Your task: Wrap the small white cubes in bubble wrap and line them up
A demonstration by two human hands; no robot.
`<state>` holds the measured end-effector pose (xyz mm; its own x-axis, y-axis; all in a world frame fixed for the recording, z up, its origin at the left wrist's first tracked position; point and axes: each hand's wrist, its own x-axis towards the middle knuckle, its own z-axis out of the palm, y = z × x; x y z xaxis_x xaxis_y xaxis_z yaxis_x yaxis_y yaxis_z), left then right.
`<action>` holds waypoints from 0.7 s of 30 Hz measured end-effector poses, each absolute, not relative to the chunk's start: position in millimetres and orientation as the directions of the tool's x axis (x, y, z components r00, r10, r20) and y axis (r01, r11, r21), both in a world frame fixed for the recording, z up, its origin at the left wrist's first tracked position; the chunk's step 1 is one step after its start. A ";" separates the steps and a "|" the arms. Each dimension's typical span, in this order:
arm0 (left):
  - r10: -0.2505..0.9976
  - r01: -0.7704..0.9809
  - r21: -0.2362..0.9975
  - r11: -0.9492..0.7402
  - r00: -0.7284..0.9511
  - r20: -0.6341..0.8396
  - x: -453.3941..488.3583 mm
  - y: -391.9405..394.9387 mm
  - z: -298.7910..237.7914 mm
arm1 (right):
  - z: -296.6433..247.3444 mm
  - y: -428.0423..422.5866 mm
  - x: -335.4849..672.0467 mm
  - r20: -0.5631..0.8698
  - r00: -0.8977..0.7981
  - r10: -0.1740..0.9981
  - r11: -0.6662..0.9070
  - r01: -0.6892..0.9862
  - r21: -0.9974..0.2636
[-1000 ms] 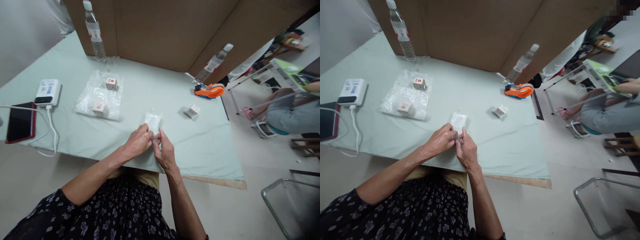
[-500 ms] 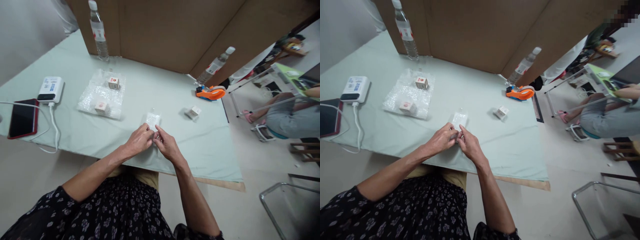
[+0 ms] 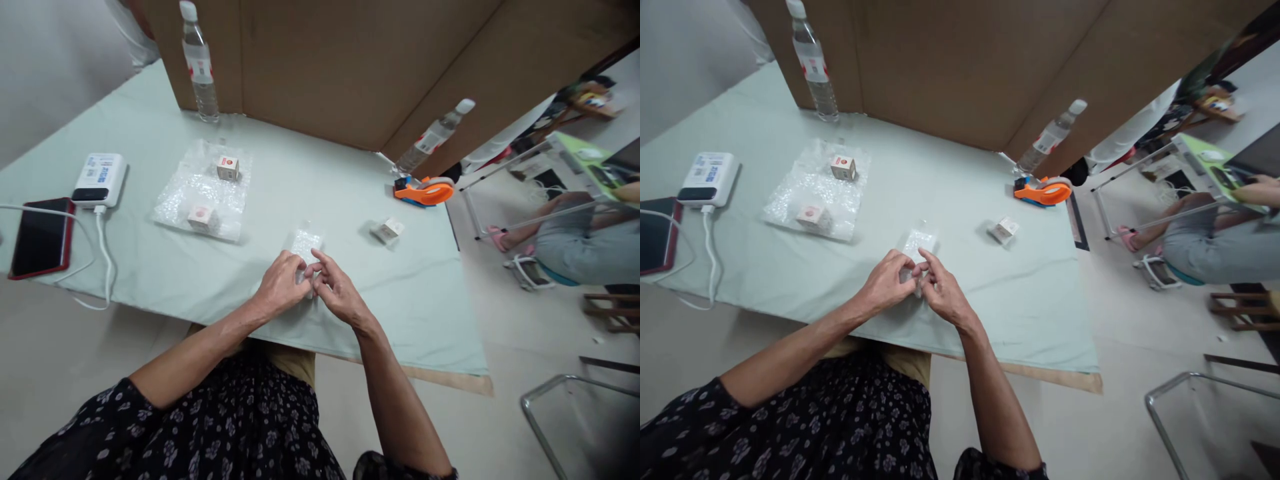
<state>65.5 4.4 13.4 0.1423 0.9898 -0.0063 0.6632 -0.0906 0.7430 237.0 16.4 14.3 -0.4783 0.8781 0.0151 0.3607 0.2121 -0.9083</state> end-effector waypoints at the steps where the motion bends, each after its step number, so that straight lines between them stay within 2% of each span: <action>1: 0.992 0.662 0.745 -0.082 0.130 -0.006 66.1 4.4 12.7 | 10.5 18.3 236.7 0.039 -0.413 0.910 0.196 0.346 -0.918; 3: 0.994 0.663 0.746 -0.064 0.105 -0.008 67.8 4.1 12.4 | 3.7 23.6 235.9 0.089 -0.271 0.959 0.188 0.366 -0.912; 5: 0.996 0.663 0.747 -0.057 0.089 -0.003 69.6 2.9 13.1 | -0.6 30.5 234.6 0.126 -0.206 0.970 0.206 0.431 -0.879; 11: 0.985 0.698 0.698 -0.159 0.160 0.065 69.6 -2.2 17.6 | -3.1 48.8 228.6 0.163 -0.377 0.912 0.350 0.507 -0.787; 14: 0.976 0.734 0.651 -0.194 0.211 0.053 68.9 -1.7 19.4 | -5.7 49.1 227.8 0.176 -0.374 0.911 0.358 0.499 -0.789; 18: 0.975 0.759 0.621 -0.194 0.220 0.035 69.6 0.2 20.5 | -12.7 49.8 231.7 0.161 -0.186 0.969 0.236 0.518 -0.822; 21: 0.976 0.762 0.619 -0.192 0.212 0.042 70.1 0.3 20.5 | -18.6 60.6 234.0 0.029 -0.023 0.999 0.036 0.491 -0.870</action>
<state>70.1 0.3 20.5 0.2125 0.9763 0.0422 0.7615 -0.1925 0.6189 234.0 60.6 -18.6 -0.0228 0.9993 0.0287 0.4915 0.0362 -0.8701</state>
